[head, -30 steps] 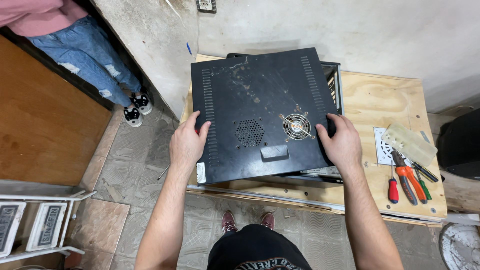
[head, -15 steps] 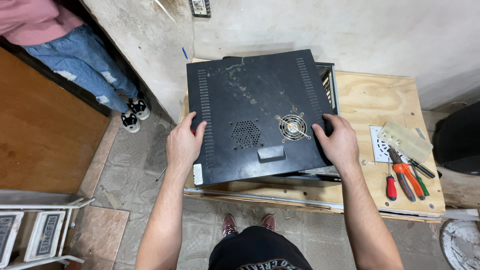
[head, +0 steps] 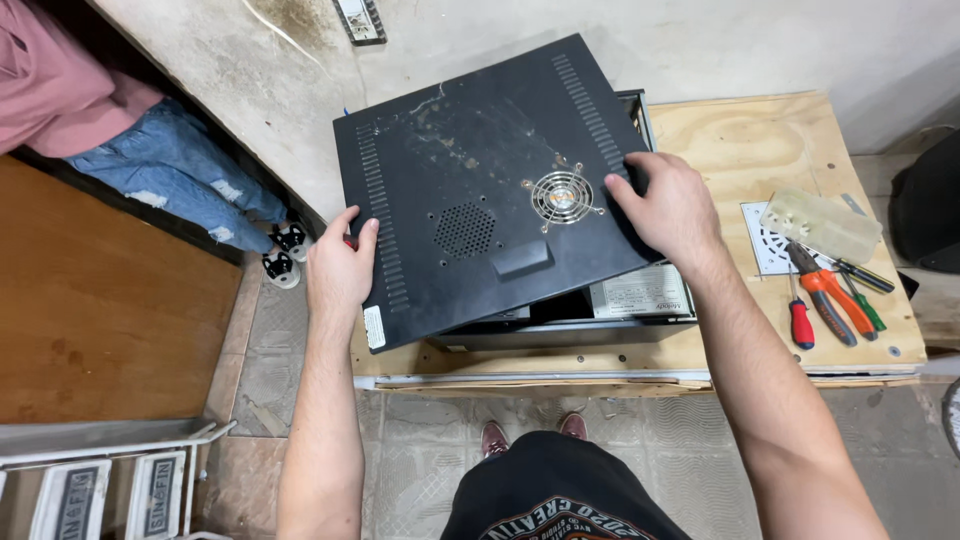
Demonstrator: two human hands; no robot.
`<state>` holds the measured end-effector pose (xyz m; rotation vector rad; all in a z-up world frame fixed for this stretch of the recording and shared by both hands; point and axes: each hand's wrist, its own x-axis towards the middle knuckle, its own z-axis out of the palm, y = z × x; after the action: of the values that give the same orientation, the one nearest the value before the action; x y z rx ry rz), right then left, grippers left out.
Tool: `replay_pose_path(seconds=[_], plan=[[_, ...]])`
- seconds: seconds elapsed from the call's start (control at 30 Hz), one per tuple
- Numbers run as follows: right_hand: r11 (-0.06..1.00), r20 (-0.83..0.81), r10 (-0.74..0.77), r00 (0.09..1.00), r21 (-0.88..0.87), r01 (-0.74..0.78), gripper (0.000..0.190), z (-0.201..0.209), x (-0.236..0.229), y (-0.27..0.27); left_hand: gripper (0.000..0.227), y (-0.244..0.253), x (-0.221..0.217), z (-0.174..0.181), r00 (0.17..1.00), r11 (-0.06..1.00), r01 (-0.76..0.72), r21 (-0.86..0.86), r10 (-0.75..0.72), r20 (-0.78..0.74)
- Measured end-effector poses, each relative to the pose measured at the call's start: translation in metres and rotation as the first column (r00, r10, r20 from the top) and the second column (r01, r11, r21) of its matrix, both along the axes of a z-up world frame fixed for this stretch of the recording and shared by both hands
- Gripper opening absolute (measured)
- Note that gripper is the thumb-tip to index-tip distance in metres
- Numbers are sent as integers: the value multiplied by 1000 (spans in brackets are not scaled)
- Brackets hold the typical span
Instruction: The person secures a computer case side panel by hand-tightening and then using a screwdriver to fasten screws around the rear fan area. They repeatedly lift and reposition the panel to check alignment and access different screw holes.
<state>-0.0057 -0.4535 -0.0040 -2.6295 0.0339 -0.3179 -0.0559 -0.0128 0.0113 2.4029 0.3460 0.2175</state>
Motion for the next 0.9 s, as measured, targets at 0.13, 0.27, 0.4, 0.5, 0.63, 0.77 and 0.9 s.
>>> replay_pose_path(seconds=[0.13, 0.27, 0.4, 0.5, 0.63, 0.77, 0.9], plan=[[1000, -17, -2, 1000, 29, 3, 52, 11, 11, 3, 45, 20, 29, -26, 1000, 1000, -4, 29, 4, 3], [999, -63, 9, 998, 42, -6, 54, 35, 16, 6, 44, 33, 46, -38, 1000, 998, 15, 56, -15, 1], [999, -68, 12, 998, 50, -9, 54, 51, 15, 8, 46, 38, 55, -53, 1000, 998, 25, 59, -24, -14], [998, -41, 12, 999, 60, -9, 51, 21, 11, -3, 49, 15, 19, -36, 1000, 1000, 22, 22, -22, -14], [998, -1, 5, 1000, 55, -5, 45, -10, -6, -16, 51, -8, -12, -35, 1000, 999, -1, -35, 2, 23], [991, 86, -8, 996, 133, -3, 37, -23, -20, -21, 49, -10, -20, -46, 995, 1000, 15, -12, -14, 96], [983, 188, 8, 982, 178, -42, 30, -34, -34, -19, 48, -13, -28, -49, 992, 1000, 15, -26, -11, 130]])
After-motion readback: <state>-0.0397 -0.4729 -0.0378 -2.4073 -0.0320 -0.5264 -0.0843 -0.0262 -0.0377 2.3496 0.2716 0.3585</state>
